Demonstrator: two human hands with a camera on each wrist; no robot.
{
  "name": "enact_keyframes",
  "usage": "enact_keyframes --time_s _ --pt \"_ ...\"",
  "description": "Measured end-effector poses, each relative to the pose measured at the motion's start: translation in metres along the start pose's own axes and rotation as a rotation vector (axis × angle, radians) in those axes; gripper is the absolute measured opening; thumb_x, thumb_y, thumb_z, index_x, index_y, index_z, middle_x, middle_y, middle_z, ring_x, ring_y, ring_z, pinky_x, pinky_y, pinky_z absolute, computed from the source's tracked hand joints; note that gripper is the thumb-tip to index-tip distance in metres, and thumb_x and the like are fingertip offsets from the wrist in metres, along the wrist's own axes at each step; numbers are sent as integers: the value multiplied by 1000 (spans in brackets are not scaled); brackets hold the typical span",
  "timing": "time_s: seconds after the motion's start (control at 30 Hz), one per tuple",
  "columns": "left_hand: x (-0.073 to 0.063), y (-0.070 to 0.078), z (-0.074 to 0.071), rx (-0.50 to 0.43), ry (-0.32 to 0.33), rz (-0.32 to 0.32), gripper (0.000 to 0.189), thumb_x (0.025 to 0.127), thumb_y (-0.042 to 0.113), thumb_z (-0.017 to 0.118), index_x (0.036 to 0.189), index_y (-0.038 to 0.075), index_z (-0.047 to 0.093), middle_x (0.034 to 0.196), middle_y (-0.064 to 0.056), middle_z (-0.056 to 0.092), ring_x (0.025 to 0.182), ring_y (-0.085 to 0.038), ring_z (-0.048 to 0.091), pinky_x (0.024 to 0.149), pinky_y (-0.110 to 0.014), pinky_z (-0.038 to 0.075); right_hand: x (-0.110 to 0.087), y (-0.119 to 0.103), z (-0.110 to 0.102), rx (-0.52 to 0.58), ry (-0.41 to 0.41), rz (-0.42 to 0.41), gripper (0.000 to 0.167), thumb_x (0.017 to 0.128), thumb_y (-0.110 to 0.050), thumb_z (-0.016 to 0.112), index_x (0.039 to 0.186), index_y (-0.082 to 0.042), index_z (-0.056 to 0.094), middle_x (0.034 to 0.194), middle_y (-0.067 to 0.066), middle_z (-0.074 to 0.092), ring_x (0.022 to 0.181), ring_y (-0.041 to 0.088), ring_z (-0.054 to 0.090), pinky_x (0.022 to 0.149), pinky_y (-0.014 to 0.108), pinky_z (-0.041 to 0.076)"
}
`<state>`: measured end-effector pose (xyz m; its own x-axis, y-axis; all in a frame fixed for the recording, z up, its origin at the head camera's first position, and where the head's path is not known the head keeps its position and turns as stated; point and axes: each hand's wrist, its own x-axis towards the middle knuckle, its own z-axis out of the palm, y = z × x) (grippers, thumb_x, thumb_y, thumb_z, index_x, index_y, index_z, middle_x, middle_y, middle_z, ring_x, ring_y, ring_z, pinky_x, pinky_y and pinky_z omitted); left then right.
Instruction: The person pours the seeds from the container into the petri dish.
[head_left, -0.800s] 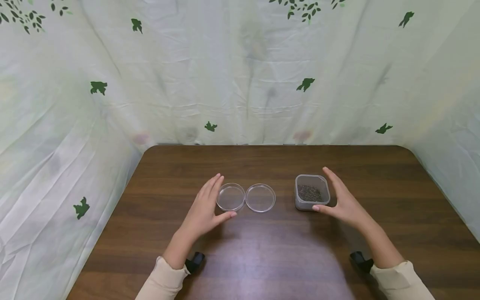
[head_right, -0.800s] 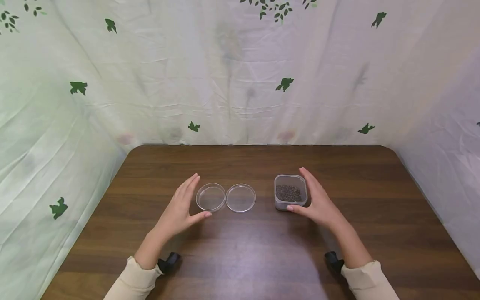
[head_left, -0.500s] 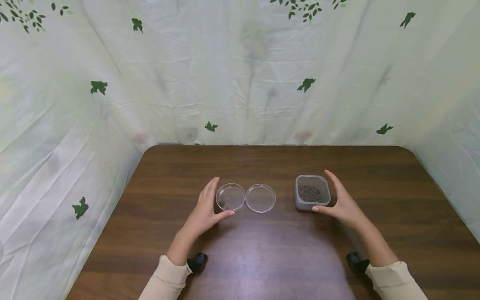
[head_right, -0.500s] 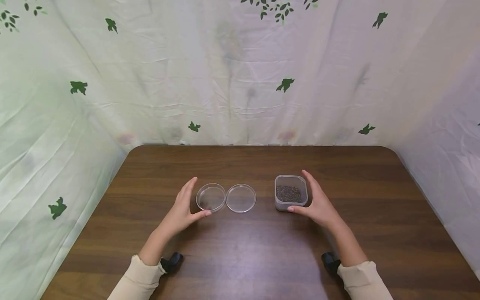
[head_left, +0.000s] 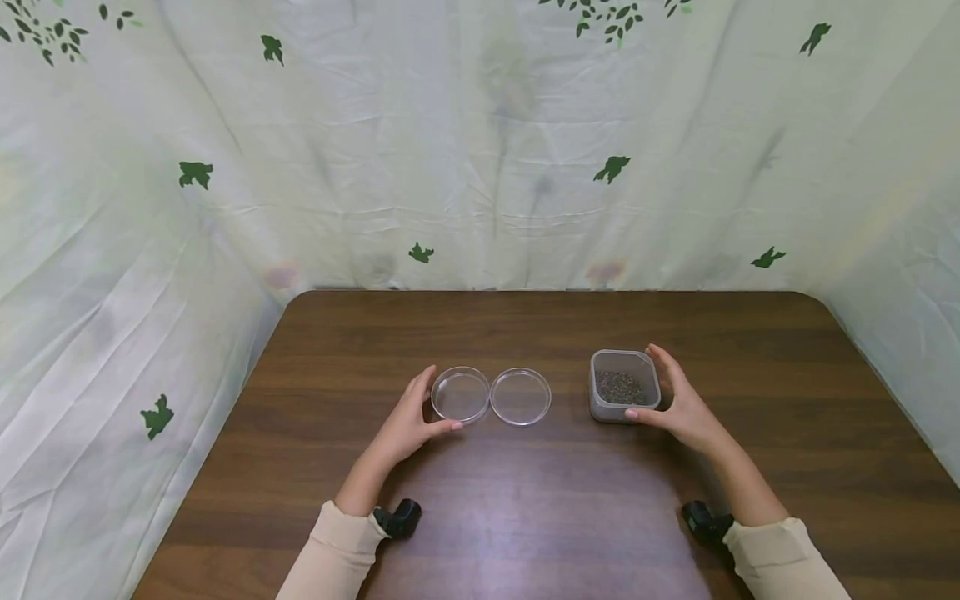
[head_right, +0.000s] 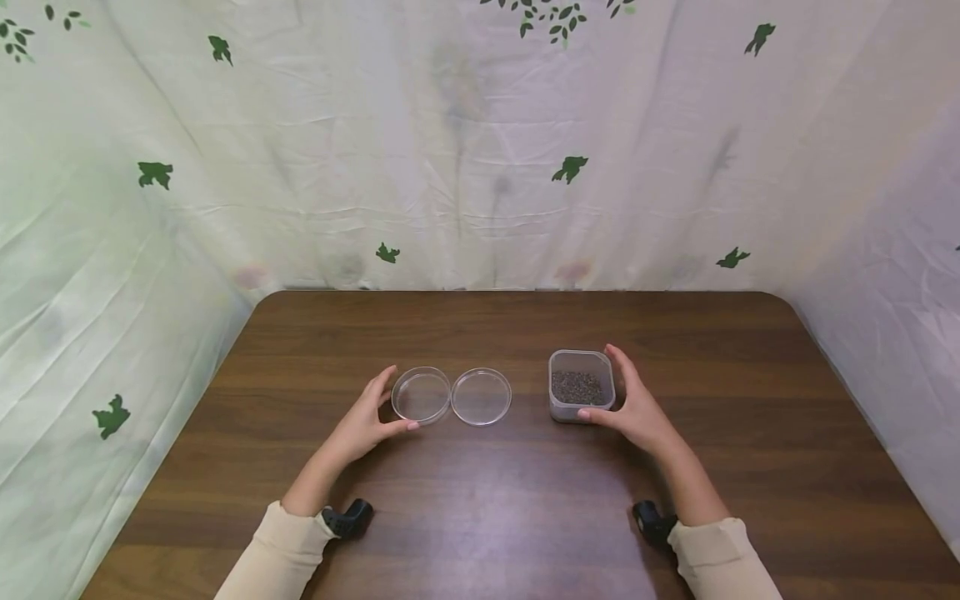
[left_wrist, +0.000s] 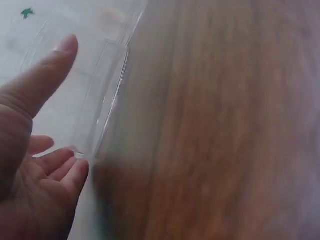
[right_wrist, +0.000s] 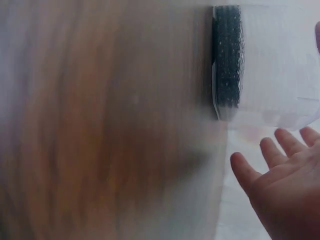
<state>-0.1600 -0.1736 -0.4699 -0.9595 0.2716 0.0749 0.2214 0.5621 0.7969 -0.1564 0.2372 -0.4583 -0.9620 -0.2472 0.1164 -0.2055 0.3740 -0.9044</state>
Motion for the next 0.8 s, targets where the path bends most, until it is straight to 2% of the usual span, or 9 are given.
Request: enact_keyframes --time_s 0.1,0.2,0.23,0.33,0.6,0.8 --pt "-2 10 -3 -77 -28 -25 94 70 18 78 137 -10 19 136 -28 25 121 -40 34 101 -42 30 1 3 2 40 -23 48 100 73 -11 75 145 -15 5 147 15 10 130 37 15 98 60 18" --pt "-1 6 -2 -126 -29 -27 91 70 12 78 135 -12 20 135 -30 25 122 -40 32 101 -42 29 2 6 4 67 -28 70 101 73 -9 74 145 -16 3 146 17 10 128 38 18 96 59 20" --pt "-1 5 -1 -139 -27 -27 90 69 10 78 135 -12 21 135 -30 25 123 -40 31 102 -41 29 3 7 4 74 -27 71 101 73 -8 74 145 -16 3 145 18 11 127 38 19 96 59 21" --pt "3 -14 4 -167 -9 -17 91 67 13 79 136 -9 23 135 -26 26 124 -36 32 102 -36 30 3 8 6 83 -19 77 101 73 -7 73 145 -13 3 143 19 14 126 37 21 95 57 24" --pt "5 -18 6 -160 26 24 85 65 11 80 133 -9 32 130 -24 34 120 -33 38 99 -31 33 3 8 7 90 -15 95 97 75 -11 73 144 -12 5 144 18 11 128 36 16 96 57 24" --pt "5 -17 6 -141 28 20 83 66 11 80 132 -8 34 127 -23 37 118 -32 39 99 -31 34 4 10 8 113 -12 103 95 76 -11 72 144 -12 7 144 18 12 127 35 17 92 56 29"
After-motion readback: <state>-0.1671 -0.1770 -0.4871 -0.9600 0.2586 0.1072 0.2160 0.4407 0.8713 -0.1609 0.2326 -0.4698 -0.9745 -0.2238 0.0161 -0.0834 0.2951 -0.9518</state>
